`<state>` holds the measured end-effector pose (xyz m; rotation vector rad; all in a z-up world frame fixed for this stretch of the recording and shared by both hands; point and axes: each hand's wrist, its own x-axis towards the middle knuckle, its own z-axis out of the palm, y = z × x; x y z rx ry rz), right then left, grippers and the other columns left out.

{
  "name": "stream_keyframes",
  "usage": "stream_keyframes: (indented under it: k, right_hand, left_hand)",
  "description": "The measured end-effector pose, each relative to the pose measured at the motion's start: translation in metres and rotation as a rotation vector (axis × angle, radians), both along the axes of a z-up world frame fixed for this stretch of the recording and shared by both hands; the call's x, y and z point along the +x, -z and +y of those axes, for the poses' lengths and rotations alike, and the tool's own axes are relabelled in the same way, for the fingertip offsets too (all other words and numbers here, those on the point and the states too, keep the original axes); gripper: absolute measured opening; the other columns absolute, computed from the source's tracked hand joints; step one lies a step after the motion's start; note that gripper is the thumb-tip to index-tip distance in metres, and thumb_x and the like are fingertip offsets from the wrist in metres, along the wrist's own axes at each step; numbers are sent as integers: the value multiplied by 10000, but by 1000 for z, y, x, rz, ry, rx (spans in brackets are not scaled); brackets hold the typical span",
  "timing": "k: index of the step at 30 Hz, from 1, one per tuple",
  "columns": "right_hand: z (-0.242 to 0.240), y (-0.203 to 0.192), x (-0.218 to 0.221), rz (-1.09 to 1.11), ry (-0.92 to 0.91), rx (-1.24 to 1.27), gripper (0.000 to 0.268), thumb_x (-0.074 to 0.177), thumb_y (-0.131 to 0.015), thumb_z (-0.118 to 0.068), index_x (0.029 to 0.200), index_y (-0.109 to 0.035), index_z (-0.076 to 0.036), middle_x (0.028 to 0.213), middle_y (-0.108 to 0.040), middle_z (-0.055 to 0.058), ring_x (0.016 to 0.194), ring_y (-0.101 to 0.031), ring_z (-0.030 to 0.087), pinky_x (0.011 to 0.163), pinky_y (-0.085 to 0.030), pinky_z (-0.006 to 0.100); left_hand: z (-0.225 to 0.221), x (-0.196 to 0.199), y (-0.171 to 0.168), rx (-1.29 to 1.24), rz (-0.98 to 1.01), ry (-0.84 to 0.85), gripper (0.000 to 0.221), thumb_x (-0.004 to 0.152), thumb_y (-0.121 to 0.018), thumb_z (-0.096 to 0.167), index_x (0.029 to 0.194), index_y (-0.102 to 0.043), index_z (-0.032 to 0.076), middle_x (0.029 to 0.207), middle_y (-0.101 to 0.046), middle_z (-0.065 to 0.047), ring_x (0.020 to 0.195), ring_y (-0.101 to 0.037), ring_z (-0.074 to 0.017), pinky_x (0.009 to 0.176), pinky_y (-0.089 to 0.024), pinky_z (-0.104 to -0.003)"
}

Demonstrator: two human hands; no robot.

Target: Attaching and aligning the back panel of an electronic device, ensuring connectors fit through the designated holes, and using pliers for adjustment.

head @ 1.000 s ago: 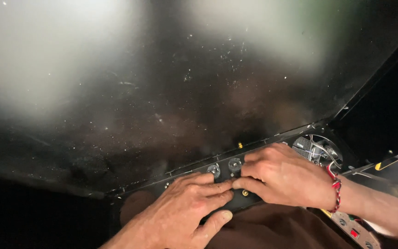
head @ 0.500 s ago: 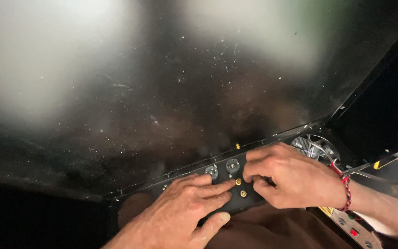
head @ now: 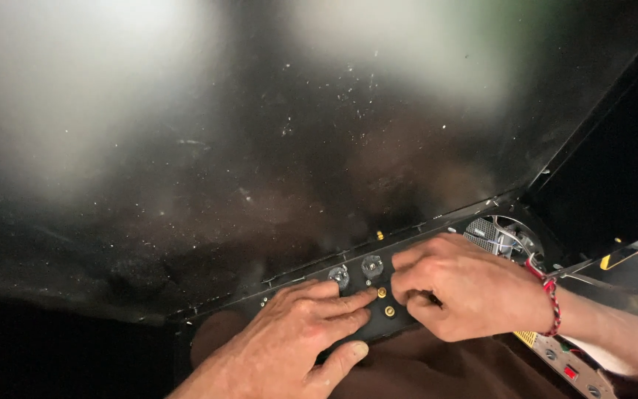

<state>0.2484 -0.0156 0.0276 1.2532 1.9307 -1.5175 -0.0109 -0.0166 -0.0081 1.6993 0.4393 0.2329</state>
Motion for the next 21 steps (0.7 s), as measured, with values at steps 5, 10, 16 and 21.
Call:
stream_keyframes:
  k: [5, 10, 16, 21]
  right_hand:
    - [3, -3, -1, 80, 55, 5, 267, 790, -521, -84, 883, -758, -165, 641, -588, -30, 508, -547, 238, 491, -429, 429]
    - [3, -4, 1, 78, 110, 32, 151, 757, -534, -78, 649, -621, -138, 602, -572, -40, 503, -522, 198, 522, -403, 383]
    - [3, -4, 2, -5, 49, -6, 172, 752, -531, -86, 593, -558, -146, 577, -541, -56, 488, -467, 184, 514, -390, 374]
    - [4, -4, 2, 94, 49, 39, 182, 800, -525, -93, 774, -696, -145, 653, -619, -7, 569, -593, 263, 534, -409, 449]
  left_hand:
    - [3, 3, -2, 20, -39, -6, 301, 977, -569, 214, 1132, -702, -8, 1364, -684, -144, 925, -618, -319, 863, -502, -467]
    - [5, 5, -4, 34, -62, -14, 251, 985, -570, 194, 1053, -683, -20, 1360, -684, -158, 807, -572, -307, 789, -505, -447]
    - [3, 6, -2, 36, -34, 4, 307, 986, -571, 212, 1109, -706, -35, 1357, -688, -159, 847, -581, -285, 819, -512, -439]
    - [-1, 5, 1, 69, -22, 3, 320, 980, -582, 232, 1120, -709, -25, 1362, -681, -169, 928, -611, -318, 858, -506, -466]
